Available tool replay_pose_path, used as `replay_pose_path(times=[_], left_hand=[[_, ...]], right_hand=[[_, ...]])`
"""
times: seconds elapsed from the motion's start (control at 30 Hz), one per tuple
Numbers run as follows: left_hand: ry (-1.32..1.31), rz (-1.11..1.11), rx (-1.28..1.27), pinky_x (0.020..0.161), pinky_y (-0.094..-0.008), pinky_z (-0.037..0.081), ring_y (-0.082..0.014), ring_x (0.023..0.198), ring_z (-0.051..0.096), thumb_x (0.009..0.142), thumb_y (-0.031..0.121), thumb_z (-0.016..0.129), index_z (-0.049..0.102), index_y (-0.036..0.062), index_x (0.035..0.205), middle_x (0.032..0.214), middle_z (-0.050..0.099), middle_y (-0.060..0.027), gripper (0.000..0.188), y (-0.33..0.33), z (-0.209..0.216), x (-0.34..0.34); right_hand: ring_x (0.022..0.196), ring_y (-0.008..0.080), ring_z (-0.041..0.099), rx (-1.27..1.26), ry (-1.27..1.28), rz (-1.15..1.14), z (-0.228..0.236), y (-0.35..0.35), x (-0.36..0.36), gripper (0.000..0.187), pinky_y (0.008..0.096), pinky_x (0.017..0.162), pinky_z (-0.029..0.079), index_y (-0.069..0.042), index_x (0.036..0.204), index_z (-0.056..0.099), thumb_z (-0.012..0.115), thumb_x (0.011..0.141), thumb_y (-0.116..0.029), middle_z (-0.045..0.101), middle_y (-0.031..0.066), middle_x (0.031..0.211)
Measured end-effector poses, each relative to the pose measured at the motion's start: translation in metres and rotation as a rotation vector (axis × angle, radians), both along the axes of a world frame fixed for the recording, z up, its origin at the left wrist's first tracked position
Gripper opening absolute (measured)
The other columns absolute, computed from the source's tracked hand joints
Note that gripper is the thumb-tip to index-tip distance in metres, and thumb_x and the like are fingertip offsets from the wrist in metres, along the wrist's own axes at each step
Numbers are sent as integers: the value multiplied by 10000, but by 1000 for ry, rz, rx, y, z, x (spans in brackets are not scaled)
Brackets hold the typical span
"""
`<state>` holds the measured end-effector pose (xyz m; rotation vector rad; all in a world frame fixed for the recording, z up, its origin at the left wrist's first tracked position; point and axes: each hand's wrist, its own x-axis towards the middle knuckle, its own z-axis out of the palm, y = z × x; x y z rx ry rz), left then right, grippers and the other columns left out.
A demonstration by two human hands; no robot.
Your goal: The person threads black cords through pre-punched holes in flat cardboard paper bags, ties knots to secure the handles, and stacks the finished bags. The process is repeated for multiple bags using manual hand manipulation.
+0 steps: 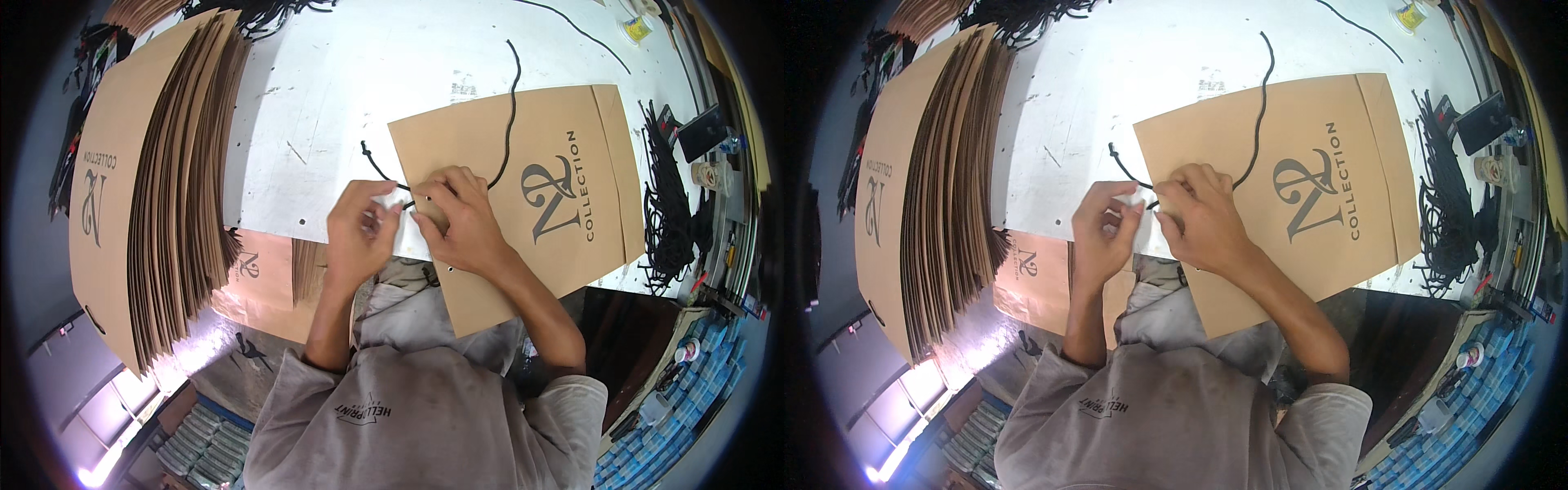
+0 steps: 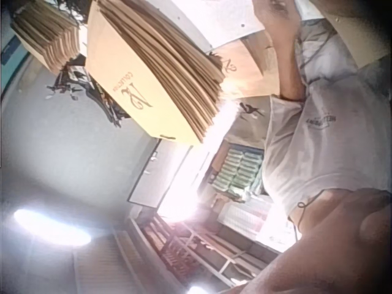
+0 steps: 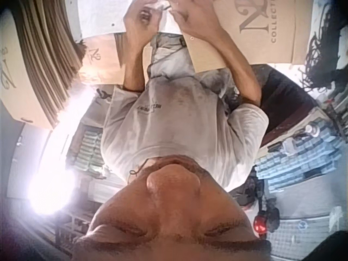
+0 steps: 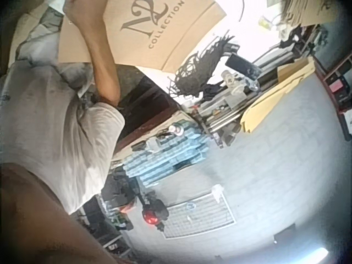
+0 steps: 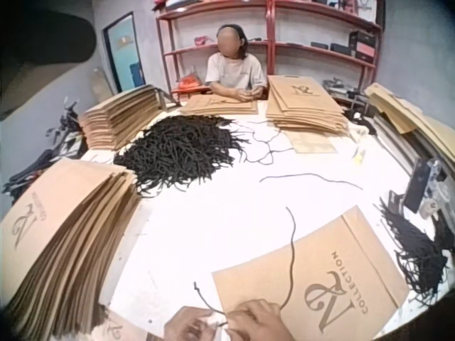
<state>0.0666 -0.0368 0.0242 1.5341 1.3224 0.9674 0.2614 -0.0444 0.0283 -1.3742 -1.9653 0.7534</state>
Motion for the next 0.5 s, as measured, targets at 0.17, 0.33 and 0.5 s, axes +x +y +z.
replay_pose_path(times=[0.17, 0.33, 0.5], left_hand=[[259, -116, 195, 584, -343, 530, -241, 688, 670, 832, -58, 719, 702, 43, 1214, 928, 719, -120, 395, 1, -8, 6], [276, -56, 186, 573, -335, 502, -224, 617, 612, 894, -44, 700, 681, 9, 1081, 869, 701, -116, 195, -2, -10, -3], [327, 44, 10, 527, -264, 396, -96, 530, 450, 933, -42, 695, 651, 3, 1004, 767, 643, -82, 95, -5, 1, -43]], right_hand=[[1062, 270, 563, 24, -40, -12, 5, 1, -4, 366, 457, 937, 358, -89, 1141, 692, 780, 786, -82, 557, 92, 1132], [1058, 260, 556, 45, -82, -21, 0, -2, -4, 363, 451, 933, 350, -92, 1125, 697, 792, 774, -97, 552, 89, 1127], [1056, 251, 559, 68, -109, -91, -1, -4, 0, 303, 452, 938, 349, -82, 1072, 721, 794, 779, -102, 568, 84, 1119]])
